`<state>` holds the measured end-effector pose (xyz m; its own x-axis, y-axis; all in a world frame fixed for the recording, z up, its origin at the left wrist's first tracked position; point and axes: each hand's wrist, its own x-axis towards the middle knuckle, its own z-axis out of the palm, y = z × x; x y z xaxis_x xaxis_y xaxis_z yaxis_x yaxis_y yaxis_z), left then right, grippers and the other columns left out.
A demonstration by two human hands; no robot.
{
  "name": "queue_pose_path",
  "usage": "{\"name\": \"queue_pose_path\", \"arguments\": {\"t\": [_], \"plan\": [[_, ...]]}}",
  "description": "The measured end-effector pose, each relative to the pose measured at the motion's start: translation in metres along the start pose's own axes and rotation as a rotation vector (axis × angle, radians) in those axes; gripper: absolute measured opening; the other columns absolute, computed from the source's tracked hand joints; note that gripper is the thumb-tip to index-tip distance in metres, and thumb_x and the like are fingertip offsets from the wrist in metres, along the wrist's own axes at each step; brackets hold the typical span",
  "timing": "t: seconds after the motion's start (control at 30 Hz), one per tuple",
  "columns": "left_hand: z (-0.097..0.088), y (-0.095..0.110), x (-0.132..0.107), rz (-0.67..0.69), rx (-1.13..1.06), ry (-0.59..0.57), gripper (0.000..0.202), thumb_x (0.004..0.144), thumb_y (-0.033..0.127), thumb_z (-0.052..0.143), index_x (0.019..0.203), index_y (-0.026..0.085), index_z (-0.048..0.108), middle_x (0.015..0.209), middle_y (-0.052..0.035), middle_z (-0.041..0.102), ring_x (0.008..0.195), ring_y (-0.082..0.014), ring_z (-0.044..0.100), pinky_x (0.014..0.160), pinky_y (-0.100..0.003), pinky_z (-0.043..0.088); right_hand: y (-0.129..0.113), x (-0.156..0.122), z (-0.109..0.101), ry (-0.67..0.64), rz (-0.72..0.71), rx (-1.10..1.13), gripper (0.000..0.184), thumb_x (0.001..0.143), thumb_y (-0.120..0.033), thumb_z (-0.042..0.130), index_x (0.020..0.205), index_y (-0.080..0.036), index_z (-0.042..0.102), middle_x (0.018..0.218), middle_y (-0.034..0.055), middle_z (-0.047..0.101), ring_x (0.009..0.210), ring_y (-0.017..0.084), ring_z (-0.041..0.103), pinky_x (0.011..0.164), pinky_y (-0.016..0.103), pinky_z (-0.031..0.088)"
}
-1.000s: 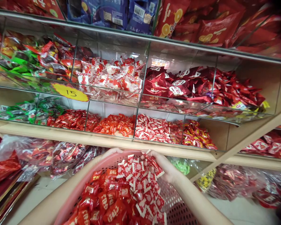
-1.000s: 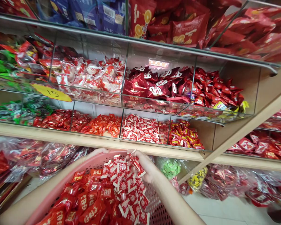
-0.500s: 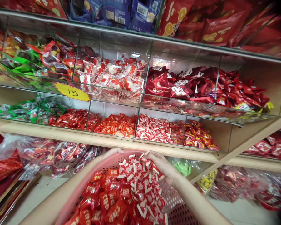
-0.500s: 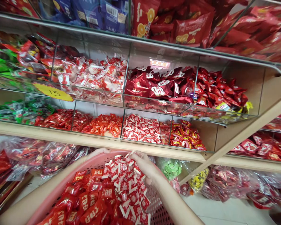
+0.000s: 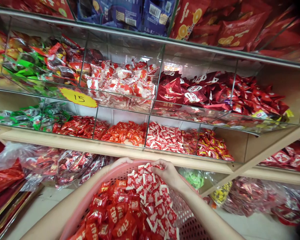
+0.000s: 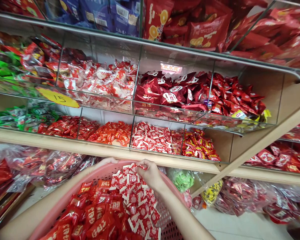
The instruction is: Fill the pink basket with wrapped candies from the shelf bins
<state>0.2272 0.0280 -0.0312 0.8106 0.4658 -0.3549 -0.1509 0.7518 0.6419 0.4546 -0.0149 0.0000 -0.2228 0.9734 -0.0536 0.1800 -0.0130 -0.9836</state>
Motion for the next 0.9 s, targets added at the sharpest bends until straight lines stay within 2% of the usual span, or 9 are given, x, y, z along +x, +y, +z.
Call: {"name": "queue_pose_path", "arguments": {"t": [0.13,0.23,0.37,0.5,0.57,0.73,0.9], "plan": [[-0.002,0.001,0.000,-0.019,-0.024,0.009,0.032,0.067,0.027,0.048,0.086,0.007,0.063,0.073,-0.0064,0.066,0.058,-0.0145,0.055,0.059,-0.023,0.039,-0.003,0.001,0.001,0.014,-0.042,-0.052,0.033,0.067,-0.044,0.059,0.082,-0.015,0.063,0.050,-0.0038,0.051,0.044,0.008,0.041,0.045,0.021,0.033],[0.000,0.001,-0.002,-0.022,-0.025,-0.016,0.034,0.067,0.027,0.048,0.090,0.006,0.062,0.079,-0.0088,0.066,0.065,-0.0172,0.057,0.064,-0.024,0.040,-0.014,-0.003,-0.001,0.072,-0.037,0.009,0.038,0.069,-0.047,0.056,0.087,-0.014,0.064,0.050,-0.0035,0.050,0.046,0.009,0.042,0.046,0.022,0.032],[0.000,0.000,-0.002,-0.014,-0.015,0.000,0.039,0.068,0.027,0.046,0.097,0.004,0.059,0.086,-0.0107,0.066,0.073,-0.0191,0.058,0.071,-0.027,0.040,-0.030,-0.009,-0.006,0.147,0.074,0.145,0.035,0.071,-0.041,0.055,0.093,-0.015,0.062,0.049,-0.0039,0.050,0.047,0.010,0.043,0.045,0.021,0.032],[-0.004,0.000,0.000,-0.004,-0.009,0.016,0.047,0.069,0.028,0.045,0.107,0.003,0.053,0.090,-0.0117,0.064,0.074,-0.0195,0.058,0.071,-0.028,0.040,-0.037,-0.012,-0.006,0.115,0.238,0.291,0.031,0.070,-0.028,0.050,0.097,-0.017,0.057,0.050,-0.0044,0.050,0.042,0.009,0.042,0.040,0.019,0.030],[-0.003,0.000,0.000,-0.001,0.005,0.019,0.049,0.070,0.028,0.044,0.111,0.003,0.051,0.090,-0.0113,0.064,0.071,-0.0184,0.058,0.069,-0.026,0.040,-0.038,-0.014,-0.004,0.096,0.260,0.348,0.031,0.068,-0.026,0.051,0.098,-0.018,0.055,0.057,-0.0038,0.055,0.043,0.008,0.043,0.039,0.018,0.030],[0.002,0.001,-0.001,0.007,0.015,-0.034,0.050,0.070,0.028,0.045,0.114,0.006,0.050,0.094,-0.0102,0.064,0.076,-0.0189,0.058,0.071,-0.026,0.039,-0.039,-0.016,-0.001,0.016,0.242,0.389,0.024,0.065,-0.034,0.061,0.082,-0.019,0.052,0.073,-0.0004,0.063,0.046,0.007,0.046,0.037,0.017,0.029],[-0.004,-0.002,0.003,0.028,0.041,0.000,0.048,0.070,0.028,0.042,0.112,0.006,0.051,0.090,-0.0100,0.064,0.071,-0.0188,0.056,0.071,-0.028,0.038,-0.038,-0.018,-0.002,-0.037,0.299,0.381,0.023,0.062,-0.036,0.066,0.070,-0.018,0.053,0.063,-0.0021,0.059,0.044,0.005,0.042,0.037,0.015,0.026]]}}
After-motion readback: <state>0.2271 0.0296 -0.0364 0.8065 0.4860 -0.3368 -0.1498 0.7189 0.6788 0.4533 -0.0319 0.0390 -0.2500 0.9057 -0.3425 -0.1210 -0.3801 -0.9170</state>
